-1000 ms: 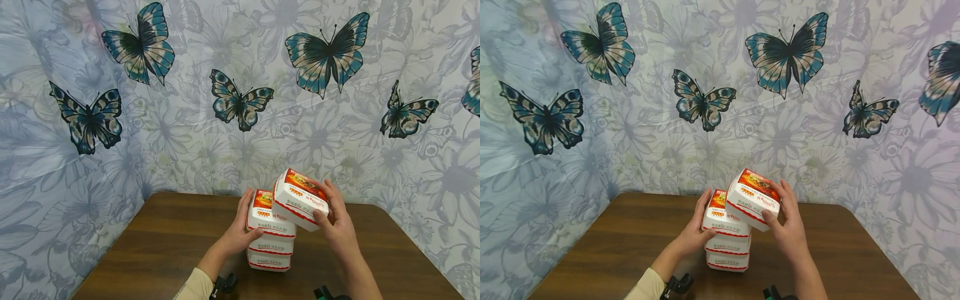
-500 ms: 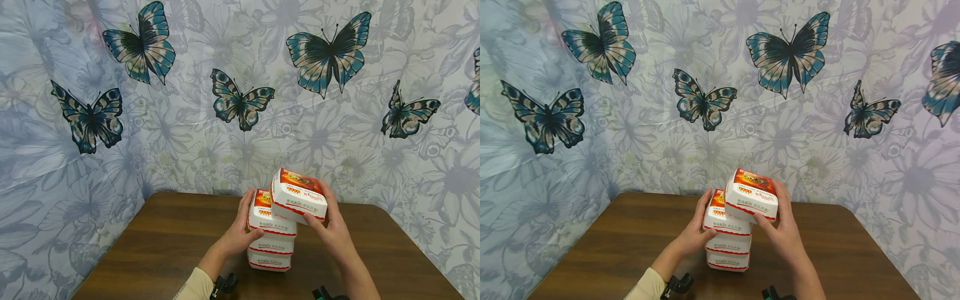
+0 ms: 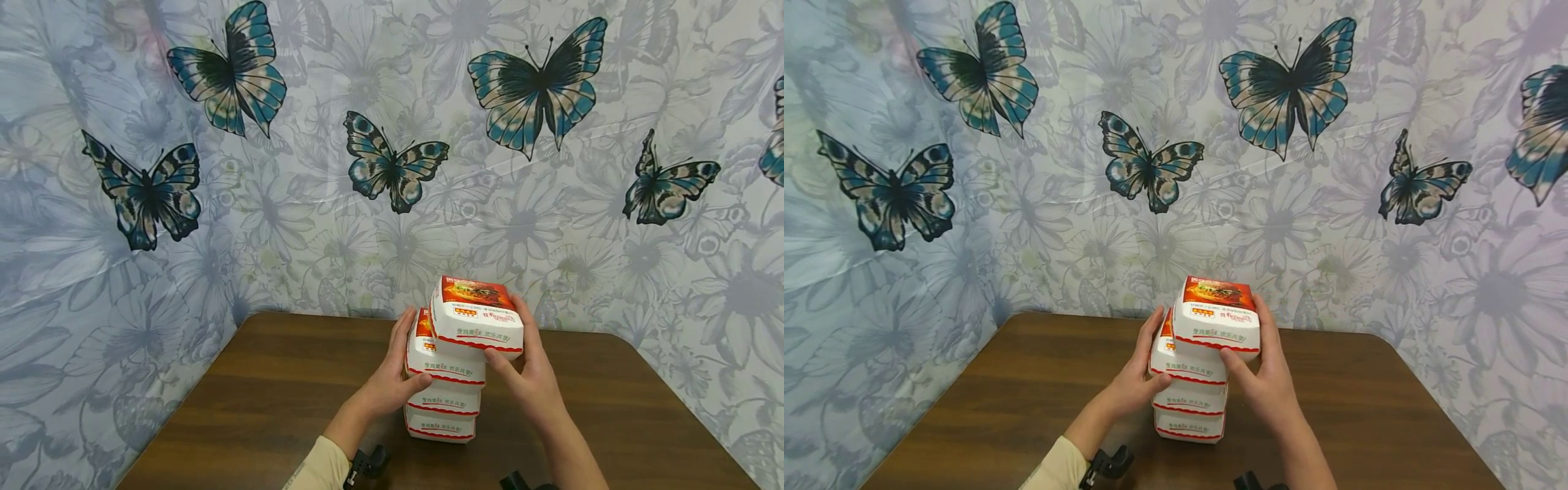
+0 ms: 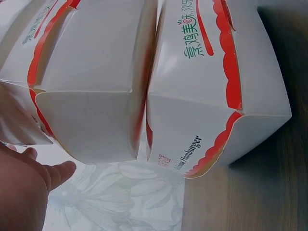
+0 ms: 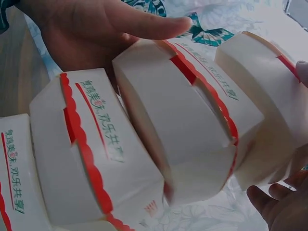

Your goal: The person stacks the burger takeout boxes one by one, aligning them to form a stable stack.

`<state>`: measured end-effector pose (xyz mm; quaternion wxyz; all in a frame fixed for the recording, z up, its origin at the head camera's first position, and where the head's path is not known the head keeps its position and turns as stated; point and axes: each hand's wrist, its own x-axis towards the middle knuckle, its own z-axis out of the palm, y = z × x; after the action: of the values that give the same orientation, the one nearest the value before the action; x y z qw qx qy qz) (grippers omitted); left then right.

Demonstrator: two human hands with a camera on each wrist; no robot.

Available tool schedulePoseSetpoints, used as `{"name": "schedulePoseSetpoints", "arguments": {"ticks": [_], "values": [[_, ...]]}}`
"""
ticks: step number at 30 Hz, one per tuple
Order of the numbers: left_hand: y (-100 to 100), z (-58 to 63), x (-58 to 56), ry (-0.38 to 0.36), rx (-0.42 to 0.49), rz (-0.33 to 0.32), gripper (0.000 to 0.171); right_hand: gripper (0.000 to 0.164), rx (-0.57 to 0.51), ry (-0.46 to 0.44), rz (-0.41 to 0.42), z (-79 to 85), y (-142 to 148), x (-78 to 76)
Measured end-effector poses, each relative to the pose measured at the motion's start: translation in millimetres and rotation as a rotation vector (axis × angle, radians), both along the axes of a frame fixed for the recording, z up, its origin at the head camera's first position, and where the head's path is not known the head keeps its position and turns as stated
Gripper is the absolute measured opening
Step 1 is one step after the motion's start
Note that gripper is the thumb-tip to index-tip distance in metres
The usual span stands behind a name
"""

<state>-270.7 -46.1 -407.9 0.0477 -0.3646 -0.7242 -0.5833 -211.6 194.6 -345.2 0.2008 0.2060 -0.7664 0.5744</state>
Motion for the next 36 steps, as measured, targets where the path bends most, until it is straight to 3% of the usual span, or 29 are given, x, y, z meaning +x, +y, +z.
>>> {"name": "schedulePoseSetpoints", "arguments": {"ticks": [12, 24, 28, 36], "values": [[0.3, 1.0, -0.2, 0.005, 0.008, 0.0, 0.106, 0.089, -0.023, 0.011, 0.078, -4.6, -4.4, -1.1], [3.0, 12.2, 7.0, 0.009, 0.053, -0.006, 0.106, 0.092, 0.029, -0.003, 0.052, -7.9, -9.9, -1.8], [3.9, 16.7, 10.4, 0.05, 0.083, -0.008, 0.105, 0.094, 0.062, 0.003, 0.025, -9.6, -11.5, -3.0], [4.8, 18.6, 13.6, 0.214, 0.096, 0.02, 0.095, 0.095, 0.093, 0.028, 0.012, -11.9, -15.2, -4.5]]}}
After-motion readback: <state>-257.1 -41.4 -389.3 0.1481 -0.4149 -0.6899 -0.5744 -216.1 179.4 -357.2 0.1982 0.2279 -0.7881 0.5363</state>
